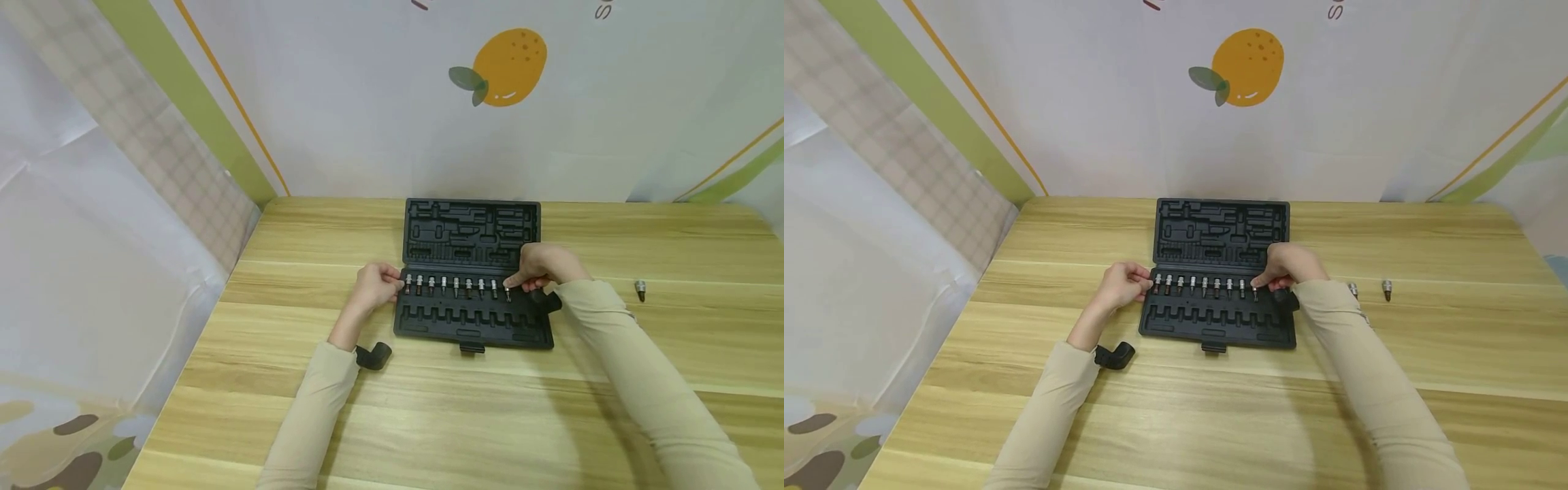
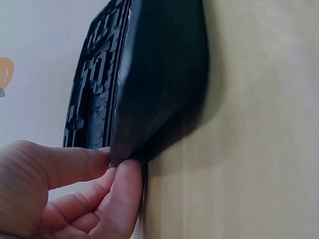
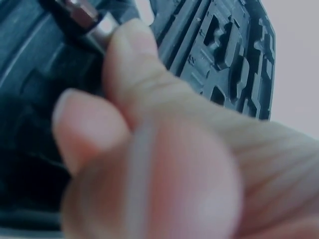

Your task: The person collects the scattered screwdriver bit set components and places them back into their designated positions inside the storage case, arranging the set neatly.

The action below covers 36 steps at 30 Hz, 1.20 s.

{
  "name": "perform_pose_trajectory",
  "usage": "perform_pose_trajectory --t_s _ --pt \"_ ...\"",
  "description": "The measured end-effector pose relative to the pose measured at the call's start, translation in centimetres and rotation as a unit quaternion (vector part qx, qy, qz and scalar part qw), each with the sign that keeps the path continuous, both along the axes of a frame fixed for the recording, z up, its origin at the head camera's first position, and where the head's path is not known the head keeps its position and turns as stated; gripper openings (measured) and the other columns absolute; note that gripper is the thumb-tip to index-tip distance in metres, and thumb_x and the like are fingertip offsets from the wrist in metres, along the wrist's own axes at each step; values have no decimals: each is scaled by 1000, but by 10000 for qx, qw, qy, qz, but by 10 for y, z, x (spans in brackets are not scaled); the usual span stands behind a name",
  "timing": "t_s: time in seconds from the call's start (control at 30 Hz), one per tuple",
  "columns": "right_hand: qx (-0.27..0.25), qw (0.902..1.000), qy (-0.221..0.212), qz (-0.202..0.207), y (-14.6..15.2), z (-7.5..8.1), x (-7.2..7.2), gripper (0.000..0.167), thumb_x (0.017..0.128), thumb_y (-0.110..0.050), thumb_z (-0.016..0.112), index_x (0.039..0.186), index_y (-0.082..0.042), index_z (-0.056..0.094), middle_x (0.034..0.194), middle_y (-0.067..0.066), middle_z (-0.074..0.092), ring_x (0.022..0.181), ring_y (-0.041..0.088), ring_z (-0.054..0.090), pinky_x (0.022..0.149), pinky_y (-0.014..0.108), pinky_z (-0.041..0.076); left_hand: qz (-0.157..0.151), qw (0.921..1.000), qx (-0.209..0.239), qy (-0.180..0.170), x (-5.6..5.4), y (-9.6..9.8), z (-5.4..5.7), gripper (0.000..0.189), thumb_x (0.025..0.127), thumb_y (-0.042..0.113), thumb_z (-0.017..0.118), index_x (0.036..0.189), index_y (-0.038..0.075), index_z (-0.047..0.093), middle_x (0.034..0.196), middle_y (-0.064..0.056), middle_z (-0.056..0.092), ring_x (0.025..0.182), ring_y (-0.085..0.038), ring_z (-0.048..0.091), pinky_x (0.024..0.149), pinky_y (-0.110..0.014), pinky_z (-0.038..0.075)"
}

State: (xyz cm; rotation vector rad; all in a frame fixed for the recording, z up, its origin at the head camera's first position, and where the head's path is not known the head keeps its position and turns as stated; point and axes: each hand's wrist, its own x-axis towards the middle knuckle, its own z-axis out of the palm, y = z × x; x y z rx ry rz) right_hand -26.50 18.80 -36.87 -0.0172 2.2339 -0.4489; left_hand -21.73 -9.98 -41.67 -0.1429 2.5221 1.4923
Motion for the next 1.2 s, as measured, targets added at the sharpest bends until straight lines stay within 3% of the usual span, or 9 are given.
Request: perform_pose_trajectory --t_s 0.37,0.5,0.63,0.8,0.87,0.97,1.1,1.2 --pt "431 9990 -69 124 -3 -3 -4 43 91 -33 62 53 -13 52 49 -7 46 41 1 36 44 12 34 -69 9999 -20 72 0 0 0 12 86 -2 64 96 -7 64 83 -15 64 60 -16 60 57 -25 57" --pt "370 9992 -28 160 -3 -5 -2 43 92 -33 61 54 -13 52 49 -6 46 42 2 37 44 13 35 -56 9999 -40 83 1 0 1 11 85 -2 64 95 -7 65 83 -15 64 59 -15 60 56 -25 57" --pt "282 9992 204 199 -4 -4 2 42 92 -30 61 54 -12 53 49 -4 48 43 4 40 45 15 37 -52 9999 -65 91 1 0 1 11 85 -3 64 95 -7 64 83 -15 64 60 -16 60 56 -25 57" --pt "399 9931 862 690 -5 -2 11 43 92 -30 61 54 -10 59 49 -3 53 42 6 46 52 22 47 -48 9999 -60 74 2 -1 2 12 86 -3 64 96 -7 64 84 -16 64 61 -16 60 57 -25 57" --pt "256 9901 1153 765 -2 -3 15 41 91 -30 63 55 -9 61 49 -2 54 42 7 48 54 26 50 -38 10000 -44 60 2 0 2 12 86 -3 64 96 -7 64 84 -16 64 61 -16 60 57 -26 57" --pt "-259 9883 1402 532 3 -4 21 37 89 -26 66 57 -7 61 47 -1 54 42 8 50 52 28 51 -57 10000 -35 59 2 0 4 12 86 -3 63 96 -7 64 84 -16 63 61 -16 60 57 -26 57" --pt "-886 9852 1466 49 9 -7 26 35 89 -21 65 59 -3 62 45 -1 52 40 8 49 44 23 45 -96 9999 -44 59 3 1 4 12 86 -2 63 97 -7 64 83 -15 63 61 -16 60 57 -26 57" --pt "-1131 9784 1729 -90 14 -9 26 35 92 -18 60 62 0 62 46 -1 53 40 9 50 42 21 42 -87 9999 -74 58 2 0 5 12 86 -2 63 97 -7 64 83 -14 62 60 -16 59 56 -26 57"
